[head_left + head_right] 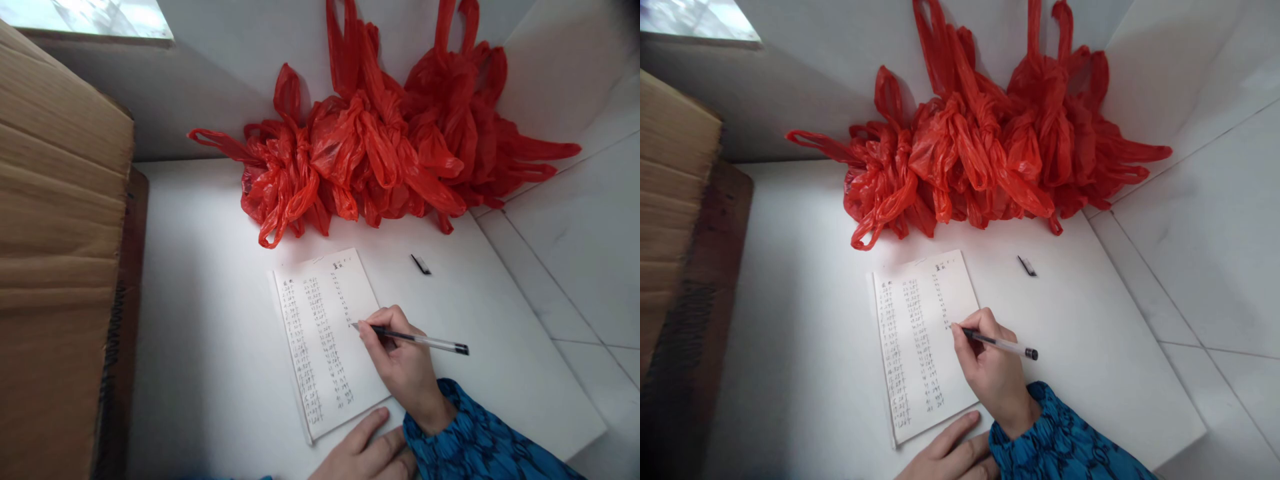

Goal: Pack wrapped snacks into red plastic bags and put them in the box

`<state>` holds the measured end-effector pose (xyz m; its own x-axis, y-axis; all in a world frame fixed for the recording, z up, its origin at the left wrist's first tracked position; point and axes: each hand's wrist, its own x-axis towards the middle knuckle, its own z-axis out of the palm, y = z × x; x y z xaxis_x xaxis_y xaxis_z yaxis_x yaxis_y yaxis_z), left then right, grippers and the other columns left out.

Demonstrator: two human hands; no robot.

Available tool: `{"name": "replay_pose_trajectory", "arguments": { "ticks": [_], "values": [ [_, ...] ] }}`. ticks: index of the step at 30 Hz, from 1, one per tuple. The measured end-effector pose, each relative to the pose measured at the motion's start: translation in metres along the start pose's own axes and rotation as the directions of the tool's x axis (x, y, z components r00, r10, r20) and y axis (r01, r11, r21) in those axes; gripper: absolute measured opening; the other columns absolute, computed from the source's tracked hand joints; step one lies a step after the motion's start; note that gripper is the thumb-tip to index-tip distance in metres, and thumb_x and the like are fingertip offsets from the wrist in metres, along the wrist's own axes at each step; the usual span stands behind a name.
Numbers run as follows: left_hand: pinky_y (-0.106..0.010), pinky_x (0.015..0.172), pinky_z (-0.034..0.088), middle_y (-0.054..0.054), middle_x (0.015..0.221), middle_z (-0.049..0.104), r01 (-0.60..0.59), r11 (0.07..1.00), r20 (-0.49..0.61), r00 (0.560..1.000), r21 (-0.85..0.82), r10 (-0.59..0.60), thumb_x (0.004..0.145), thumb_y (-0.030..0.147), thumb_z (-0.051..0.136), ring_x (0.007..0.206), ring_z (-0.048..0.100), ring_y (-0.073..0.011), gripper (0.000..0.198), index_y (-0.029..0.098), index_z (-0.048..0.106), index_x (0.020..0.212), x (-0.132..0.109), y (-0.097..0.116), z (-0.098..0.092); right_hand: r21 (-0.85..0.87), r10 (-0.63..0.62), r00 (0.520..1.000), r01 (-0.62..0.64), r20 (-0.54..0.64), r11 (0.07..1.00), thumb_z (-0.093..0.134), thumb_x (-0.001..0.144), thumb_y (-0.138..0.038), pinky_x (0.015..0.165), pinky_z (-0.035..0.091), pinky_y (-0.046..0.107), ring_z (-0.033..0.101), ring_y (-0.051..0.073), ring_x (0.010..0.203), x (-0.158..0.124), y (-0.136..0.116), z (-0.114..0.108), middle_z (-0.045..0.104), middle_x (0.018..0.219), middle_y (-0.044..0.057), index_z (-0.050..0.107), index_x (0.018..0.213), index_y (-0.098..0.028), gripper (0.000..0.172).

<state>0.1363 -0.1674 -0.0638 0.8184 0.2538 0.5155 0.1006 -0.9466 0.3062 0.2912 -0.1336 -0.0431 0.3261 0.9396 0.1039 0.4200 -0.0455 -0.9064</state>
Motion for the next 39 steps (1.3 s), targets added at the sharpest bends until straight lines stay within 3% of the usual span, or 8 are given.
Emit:
{"name": "replay_pose_trajectory", "arguments": {
  "ticks": [15,20,32,39],
  "values": [
    [-0.035,0.129,0.015,0.005,0.093,0.072,0.003,1.000,0.017,1.000,0.005,-0.003,0.105,0.012,0.039,0.106,0.062,-0.0055,0.033,0.019,0.072,0.100,0.0013,0.0003,-0.0006,-0.017,-0.017,1.000,0.017,-0.004,1.000,0.059,0.097,-0.026,0.053,0.043,0.024,0.055,0.011,0.058,0.0000,-0.0004,-0.0013,0.058,0.073,-0.003,0.052,0.087,-0.022,0.013],
    [-0.036,0.129,0.016,0.005,0.096,0.071,-0.002,1.000,0.026,1.000,0.009,0.002,0.104,0.013,0.044,0.108,0.061,-0.0056,0.028,0.019,0.071,0.101,-0.0015,0.0008,0.0002,0.062,-0.013,1.000,0.013,0.000,0.998,0.058,0.098,-0.026,0.053,0.043,0.024,0.055,0.011,0.059,-0.0016,0.0008,-0.0024,0.058,0.073,-0.003,0.050,0.087,-0.023,0.014],
    [-0.036,0.128,0.015,0.006,0.099,0.072,0.000,1.000,0.060,0.998,0.022,-0.001,0.103,0.017,0.049,0.111,0.060,-0.0055,0.023,0.022,0.072,0.103,-0.0035,0.0011,0.0003,0.024,-0.029,0.999,0.028,0.041,0.999,0.058,0.097,-0.027,0.053,0.044,0.024,0.054,0.011,0.057,-0.0006,0.0002,-0.0020,0.059,0.073,-0.002,0.051,0.086,-0.022,0.014],
    [-0.035,0.128,0.017,0.006,0.095,0.072,-0.002,1.000,0.030,1.000,0.017,0.002,0.105,0.013,0.042,0.105,0.061,-0.0060,0.030,0.018,0.071,0.101,0.0007,0.0002,-0.0013,-0.032,-0.062,0.997,0.064,0.043,0.997,0.058,0.097,-0.026,0.054,0.044,0.024,0.056,0.011,0.058,0.0011,-0.0028,-0.0027,0.059,0.072,-0.003,0.051,0.086,-0.022,0.014]
  ]
}}
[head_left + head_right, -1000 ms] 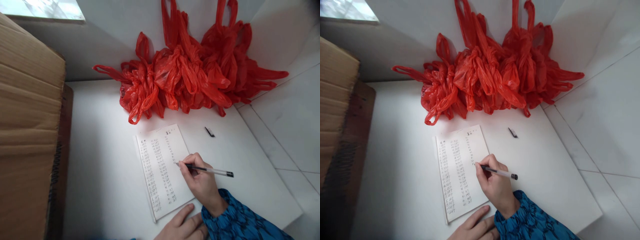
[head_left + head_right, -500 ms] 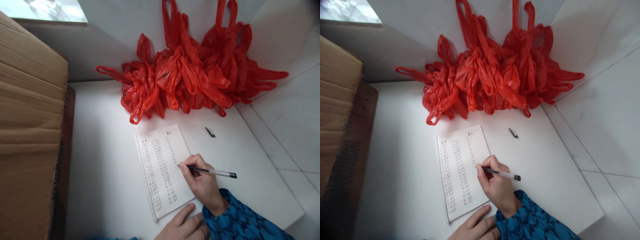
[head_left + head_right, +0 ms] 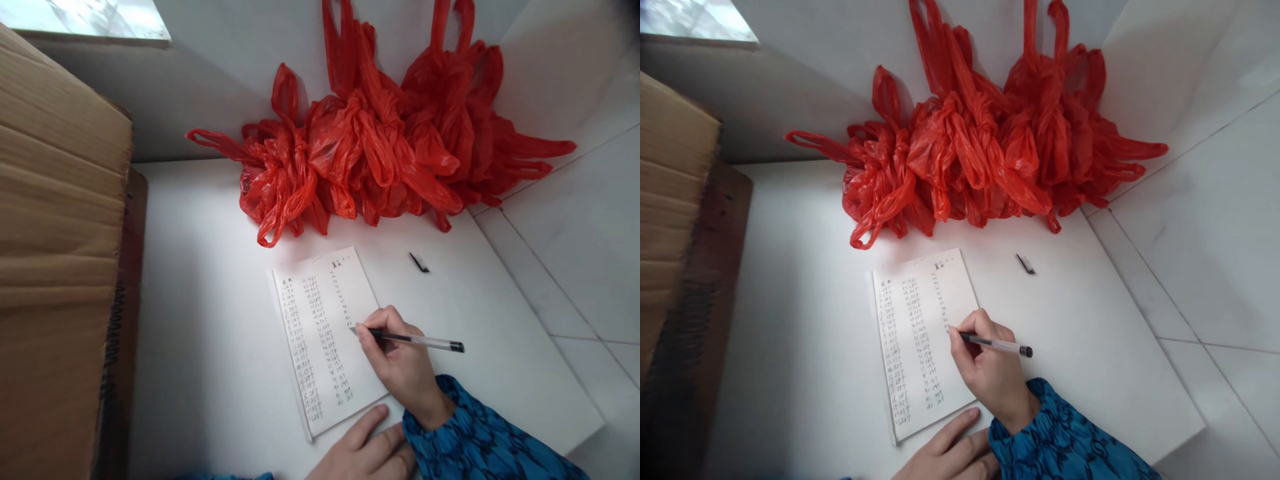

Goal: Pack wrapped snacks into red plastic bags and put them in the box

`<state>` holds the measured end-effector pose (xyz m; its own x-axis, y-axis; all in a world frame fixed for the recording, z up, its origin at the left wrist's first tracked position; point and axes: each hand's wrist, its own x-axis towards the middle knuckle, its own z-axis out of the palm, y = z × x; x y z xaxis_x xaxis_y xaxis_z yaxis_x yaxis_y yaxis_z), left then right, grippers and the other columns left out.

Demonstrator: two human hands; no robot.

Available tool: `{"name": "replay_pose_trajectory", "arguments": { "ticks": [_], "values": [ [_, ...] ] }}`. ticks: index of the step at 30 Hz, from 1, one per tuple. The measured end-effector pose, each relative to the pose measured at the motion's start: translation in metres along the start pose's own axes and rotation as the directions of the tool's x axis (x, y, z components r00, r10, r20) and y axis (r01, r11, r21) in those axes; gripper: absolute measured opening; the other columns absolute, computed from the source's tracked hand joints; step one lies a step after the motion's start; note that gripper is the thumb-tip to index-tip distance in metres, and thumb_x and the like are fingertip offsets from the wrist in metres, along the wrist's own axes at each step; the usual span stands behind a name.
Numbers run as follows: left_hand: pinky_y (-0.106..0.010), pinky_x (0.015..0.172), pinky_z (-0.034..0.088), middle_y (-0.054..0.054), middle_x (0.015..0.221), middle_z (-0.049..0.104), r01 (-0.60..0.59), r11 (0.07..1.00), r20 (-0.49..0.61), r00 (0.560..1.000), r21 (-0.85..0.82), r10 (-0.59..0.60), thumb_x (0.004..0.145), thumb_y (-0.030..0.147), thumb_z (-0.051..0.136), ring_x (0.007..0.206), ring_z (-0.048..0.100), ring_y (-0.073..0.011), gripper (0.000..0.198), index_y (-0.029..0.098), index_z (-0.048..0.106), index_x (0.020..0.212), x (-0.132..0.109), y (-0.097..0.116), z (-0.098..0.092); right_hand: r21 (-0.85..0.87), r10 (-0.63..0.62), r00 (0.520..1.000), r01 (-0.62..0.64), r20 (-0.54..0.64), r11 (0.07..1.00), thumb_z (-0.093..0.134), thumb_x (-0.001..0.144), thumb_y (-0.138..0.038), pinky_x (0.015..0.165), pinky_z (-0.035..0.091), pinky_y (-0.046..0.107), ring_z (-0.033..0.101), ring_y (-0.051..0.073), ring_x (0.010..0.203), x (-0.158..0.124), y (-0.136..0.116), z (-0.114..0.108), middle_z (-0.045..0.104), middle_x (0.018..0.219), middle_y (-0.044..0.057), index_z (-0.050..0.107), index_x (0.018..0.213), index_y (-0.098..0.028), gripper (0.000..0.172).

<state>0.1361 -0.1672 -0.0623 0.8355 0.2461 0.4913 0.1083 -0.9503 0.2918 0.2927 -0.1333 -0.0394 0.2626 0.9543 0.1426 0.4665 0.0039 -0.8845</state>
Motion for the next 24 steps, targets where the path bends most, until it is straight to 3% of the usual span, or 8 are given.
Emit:
{"name": "replay_pose_trajectory", "arguments": {
  "ticks": [12,24],
  "values": [
    [-0.036,0.129,0.014,0.005,0.099,0.071,0.004,1.000,0.015,1.000,-0.005,-0.004,0.104,0.016,0.047,0.109,0.060,-0.0060,0.024,0.019,0.071,0.105,-0.0036,0.0002,0.0021,0.043,0.028,1.000,-0.028,0.004,0.999,0.057,0.097,-0.027,0.054,0.046,0.025,0.057,0.012,0.059,-0.0014,0.0027,0.0007,0.060,0.073,-0.002,0.051,0.087,-0.022,0.013],
    [-0.037,0.129,0.014,0.006,0.091,0.071,-0.007,1.000,0.010,1.000,-0.015,0.008,0.105,0.013,0.042,0.106,0.062,-0.0063,0.031,0.019,0.072,0.100,-0.0018,-0.0011,0.0014,0.037,0.032,0.999,-0.032,-0.008,0.999,0.058,0.097,-0.024,0.055,0.045,0.025,0.055,0.012,0.058,-0.0011,0.0027,0.0005,0.058,0.073,-0.003,0.048,0.085,-0.023,0.015]
  ]
}}
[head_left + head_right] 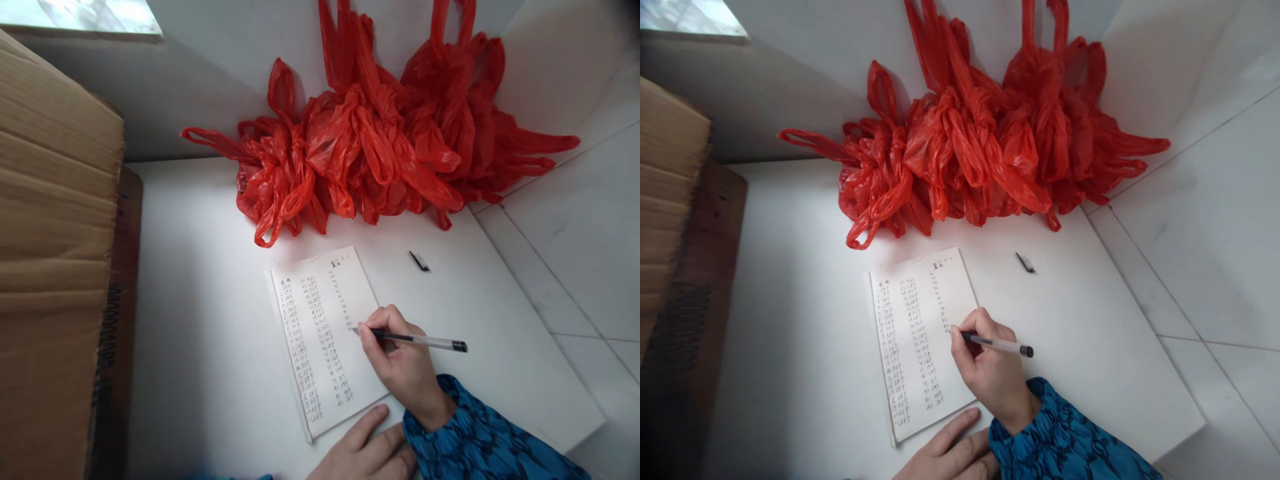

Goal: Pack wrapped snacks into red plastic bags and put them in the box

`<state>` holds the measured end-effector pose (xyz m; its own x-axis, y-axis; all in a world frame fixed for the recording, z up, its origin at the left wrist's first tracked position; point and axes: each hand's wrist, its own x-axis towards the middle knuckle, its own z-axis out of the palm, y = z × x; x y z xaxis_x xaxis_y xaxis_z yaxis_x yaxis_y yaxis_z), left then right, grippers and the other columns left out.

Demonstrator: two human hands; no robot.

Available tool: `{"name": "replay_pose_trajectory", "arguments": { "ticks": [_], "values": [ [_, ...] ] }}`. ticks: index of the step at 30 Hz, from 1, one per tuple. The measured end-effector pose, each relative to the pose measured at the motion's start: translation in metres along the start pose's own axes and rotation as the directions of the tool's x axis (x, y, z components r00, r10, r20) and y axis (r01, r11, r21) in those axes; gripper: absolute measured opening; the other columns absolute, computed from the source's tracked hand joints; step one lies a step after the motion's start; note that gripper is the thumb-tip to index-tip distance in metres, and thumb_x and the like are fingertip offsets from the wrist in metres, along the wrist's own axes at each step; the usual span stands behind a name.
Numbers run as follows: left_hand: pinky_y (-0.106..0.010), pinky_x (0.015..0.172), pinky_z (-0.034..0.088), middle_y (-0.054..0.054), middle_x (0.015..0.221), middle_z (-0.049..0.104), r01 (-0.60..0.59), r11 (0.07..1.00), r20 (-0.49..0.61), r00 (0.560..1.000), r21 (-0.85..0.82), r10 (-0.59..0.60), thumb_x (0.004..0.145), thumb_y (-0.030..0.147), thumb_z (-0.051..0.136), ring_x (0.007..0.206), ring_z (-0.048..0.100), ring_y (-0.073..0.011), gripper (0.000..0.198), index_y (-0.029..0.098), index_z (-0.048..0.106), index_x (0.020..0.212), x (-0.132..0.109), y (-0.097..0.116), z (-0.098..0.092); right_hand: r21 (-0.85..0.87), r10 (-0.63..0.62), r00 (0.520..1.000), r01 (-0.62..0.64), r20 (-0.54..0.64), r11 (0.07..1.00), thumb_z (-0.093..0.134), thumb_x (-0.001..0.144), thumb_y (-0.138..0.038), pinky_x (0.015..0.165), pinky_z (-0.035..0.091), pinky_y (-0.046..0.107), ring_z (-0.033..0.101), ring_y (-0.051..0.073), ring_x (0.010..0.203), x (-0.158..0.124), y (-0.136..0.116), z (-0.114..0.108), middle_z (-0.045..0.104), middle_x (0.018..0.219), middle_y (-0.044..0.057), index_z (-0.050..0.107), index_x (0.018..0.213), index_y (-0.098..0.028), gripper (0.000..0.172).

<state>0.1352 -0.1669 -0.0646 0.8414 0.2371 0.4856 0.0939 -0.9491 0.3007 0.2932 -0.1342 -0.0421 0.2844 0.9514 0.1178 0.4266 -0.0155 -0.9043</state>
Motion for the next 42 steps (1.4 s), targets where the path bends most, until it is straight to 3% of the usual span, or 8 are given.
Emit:
{"name": "replay_pose_trajectory", "arguments": {
  "ticks": [5,15,20,32,42],
  "values": [
    [-0.039,0.129,0.012,0.006,0.095,0.070,-0.006,1.000,0.019,1.000,-0.001,0.006,0.103,0.015,0.050,0.111,0.060,-0.0064,0.023,0.021,0.072,0.102,-0.002,0.001,0.001,0.024,0.015,1.000,-0.015,-0.010,1.000,0.057,0.097,-0.025,0.053,0.044,0.024,0.054,0.012,0.058,0.000,0.000,0.000,0.057,0.072,-0.003,0.048,0.085,-0.023,0.016],
    [-0.037,0.129,0.015,0.006,0.096,0.071,0.010,1.000,0.018,1.000,-0.009,-0.010,0.103,0.015,0.047,0.110,0.061,-0.0060,0.025,0.020,0.072,0.102,-0.002,0.002,0.001,0.009,0.013,1.000,-0.013,-0.002,1.000,0.057,0.097,-0.023,0.053,0.042,0.024,0.052,0.011,0.056,0.000,-0.002,-0.001,0.055,0.072,-0.003,0.047,0.084,-0.023,0.016],
    [-0.035,0.129,0.015,0.007,0.096,0.072,0.019,1.000,-0.004,1.000,0.002,-0.019,0.105,0.015,0.043,0.110,0.060,-0.0053,0.030,0.021,0.072,0.100,0.002,0.001,-0.002,0.111,0.012,0.999,-0.007,-0.047,0.994,0.056,0.097,-0.022,0.052,0.041,0.024,0.050,0.011,0.057,-0.004,0.000,-0.002,0.051,0.070,-0.004,0.046,0.084,-0.023,0.017],
    [-0.038,0.128,0.012,0.007,0.100,0.073,-0.001,0.999,0.069,0.998,0.038,-0.001,0.104,0.023,0.050,0.115,0.059,-0.0062,0.022,0.024,0.072,0.102,-0.001,0.001,-0.003,-0.014,-0.007,1.000,0.008,0.020,1.000,0.058,0.097,-0.023,0.056,0.046,0.024,0.058,0.012,0.059,-0.010,0.000,-0.005,0.060,0.073,-0.003,0.050,0.087,-0.023,0.013],
    [-0.036,0.129,0.014,0.008,0.091,0.072,0.009,1.000,0.005,1.000,0.021,-0.009,0.105,0.022,0.046,0.108,0.061,-0.0061,0.028,0.023,0.073,0.098,0.004,0.000,-0.004,-0.070,-0.040,0.999,0.041,0.026,0.997,0.057,0.097,-0.023,0.054,0.045,0.023,0.057,0.011,0.056,-0.007,-0.002,-0.005,0.058,0.070,-0.004,0.048,0.085,-0.023,0.015]
  ]
}}
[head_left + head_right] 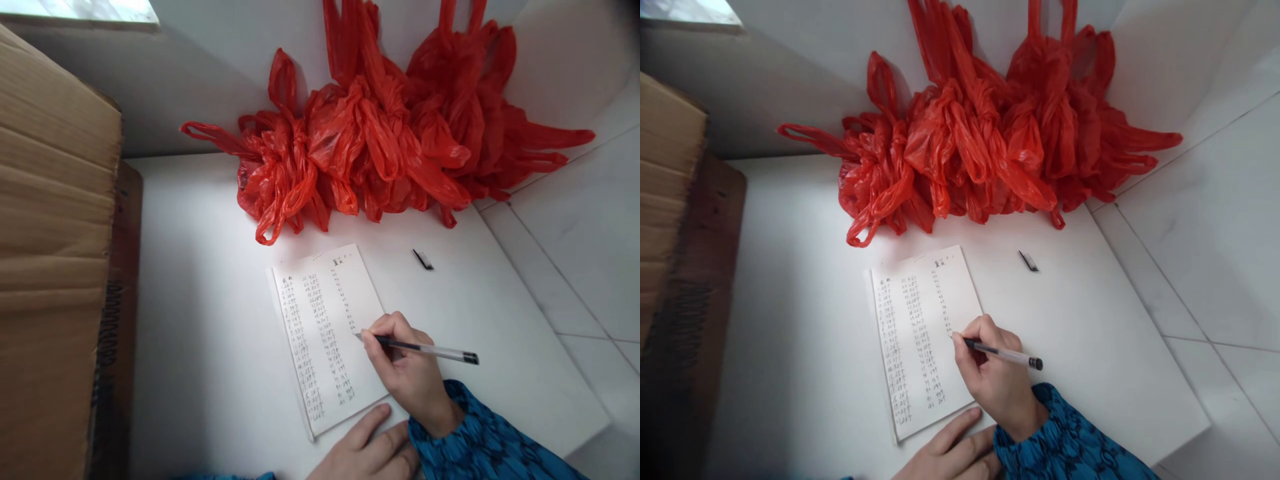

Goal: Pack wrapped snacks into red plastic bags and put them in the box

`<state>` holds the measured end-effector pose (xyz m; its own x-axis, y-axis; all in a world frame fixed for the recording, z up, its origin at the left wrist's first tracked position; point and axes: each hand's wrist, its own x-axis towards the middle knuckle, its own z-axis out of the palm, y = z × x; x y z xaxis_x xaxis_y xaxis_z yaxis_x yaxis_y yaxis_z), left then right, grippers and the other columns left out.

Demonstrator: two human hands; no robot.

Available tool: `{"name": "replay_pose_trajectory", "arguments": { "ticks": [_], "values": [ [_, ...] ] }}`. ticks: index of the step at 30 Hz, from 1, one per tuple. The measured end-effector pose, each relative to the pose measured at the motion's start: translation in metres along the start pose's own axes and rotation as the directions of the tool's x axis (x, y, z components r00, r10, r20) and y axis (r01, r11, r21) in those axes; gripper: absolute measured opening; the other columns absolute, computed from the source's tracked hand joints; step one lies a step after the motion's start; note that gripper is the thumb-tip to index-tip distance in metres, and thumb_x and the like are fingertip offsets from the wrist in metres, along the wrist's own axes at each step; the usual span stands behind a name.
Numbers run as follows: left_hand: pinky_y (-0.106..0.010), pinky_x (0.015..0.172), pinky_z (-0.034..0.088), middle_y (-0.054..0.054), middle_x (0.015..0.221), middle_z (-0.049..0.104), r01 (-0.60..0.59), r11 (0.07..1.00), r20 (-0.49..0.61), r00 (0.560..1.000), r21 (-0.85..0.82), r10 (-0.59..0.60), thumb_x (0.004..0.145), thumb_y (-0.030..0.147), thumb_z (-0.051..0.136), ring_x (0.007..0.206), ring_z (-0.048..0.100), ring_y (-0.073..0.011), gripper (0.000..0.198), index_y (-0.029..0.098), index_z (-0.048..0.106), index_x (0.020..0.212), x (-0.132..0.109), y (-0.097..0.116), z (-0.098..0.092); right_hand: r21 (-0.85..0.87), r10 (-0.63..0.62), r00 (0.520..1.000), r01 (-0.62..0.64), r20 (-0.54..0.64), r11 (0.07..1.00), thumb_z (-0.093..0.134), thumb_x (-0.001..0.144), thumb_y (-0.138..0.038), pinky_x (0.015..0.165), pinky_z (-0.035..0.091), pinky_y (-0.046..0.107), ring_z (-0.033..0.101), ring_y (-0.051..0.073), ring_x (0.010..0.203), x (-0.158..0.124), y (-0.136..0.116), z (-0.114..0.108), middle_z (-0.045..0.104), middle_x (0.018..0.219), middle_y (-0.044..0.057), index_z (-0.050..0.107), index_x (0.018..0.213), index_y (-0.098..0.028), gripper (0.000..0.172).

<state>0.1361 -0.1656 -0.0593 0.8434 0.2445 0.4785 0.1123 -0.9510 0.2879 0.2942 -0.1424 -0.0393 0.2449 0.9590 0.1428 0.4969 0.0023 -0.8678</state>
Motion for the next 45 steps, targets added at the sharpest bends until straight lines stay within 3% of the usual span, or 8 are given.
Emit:
{"name": "replay_pose_trajectory", "arguments": {
  "ticks": [26,36,41,45],
  "values": [
    [-0.037,0.128,0.015,0.007,0.100,0.072,-0.020,1.000,0.045,0.999,0.023,0.019,0.105,0.024,0.047,0.114,0.060,-0.0071,0.027,0.025,0.073,0.103,-0.004,0.000,0.001,0.056,0.078,0.997,-0.077,-0.014,0.995,0.059,0.097,-0.027,0.055,0.046,0.024,0.058,0.012,0.060,-0.003,0.003,0.001,0.060,0.073,-0.003,0.050,0.086,-0.023,0.015],
    [-0.032,0.125,0.028,0.008,0.102,0.072,-0.018,1.000,0.058,0.998,0.021,0.017,0.104,0.025,0.049,0.117,0.058,-0.0073,0.022,0.024,0.071,0.105,-0.006,0.002,0.001,0.065,0.076,0.997,-0.074,-0.025,0.995,0.059,0.096,-0.024,0.054,0.044,0.023,0.053,0.011,0.057,-0.002,0.003,0.001,0.055,0.072,-0.004,0.047,0.084,-0.023,0.017],
    [-0.033,0.128,0.021,0.008,0.101,0.072,-0.018,1.000,0.038,0.999,0.025,0.017,0.104,0.023,0.048,0.115,0.059,-0.0070,0.024,0.023,0.072,0.103,-0.004,0.001,0.000,0.188,0.075,0.994,-0.058,-0.084,0.980,0.056,0.097,-0.022,0.054,0.042,0.024,0.051,0.011,0.058,-0.006,0.003,-0.001,0.052,0.070,-0.004,0.046,0.084,-0.023,0.016],
    [-0.033,0.128,0.018,0.008,0.097,0.073,-0.012,1.000,0.021,1.000,0.012,0.011,0.106,0.026,0.046,0.115,0.058,-0.0070,0.027,0.025,0.073,0.102,-0.001,0.000,0.000,0.086,0.017,0.999,-0.013,-0.042,0.996,0.058,0.096,-0.020,0.051,0.041,0.023,0.052,0.011,0.055,-0.011,0.002,-0.003,0.055,0.069,-0.004,0.048,0.085,-0.023,0.015]
  ]
}}
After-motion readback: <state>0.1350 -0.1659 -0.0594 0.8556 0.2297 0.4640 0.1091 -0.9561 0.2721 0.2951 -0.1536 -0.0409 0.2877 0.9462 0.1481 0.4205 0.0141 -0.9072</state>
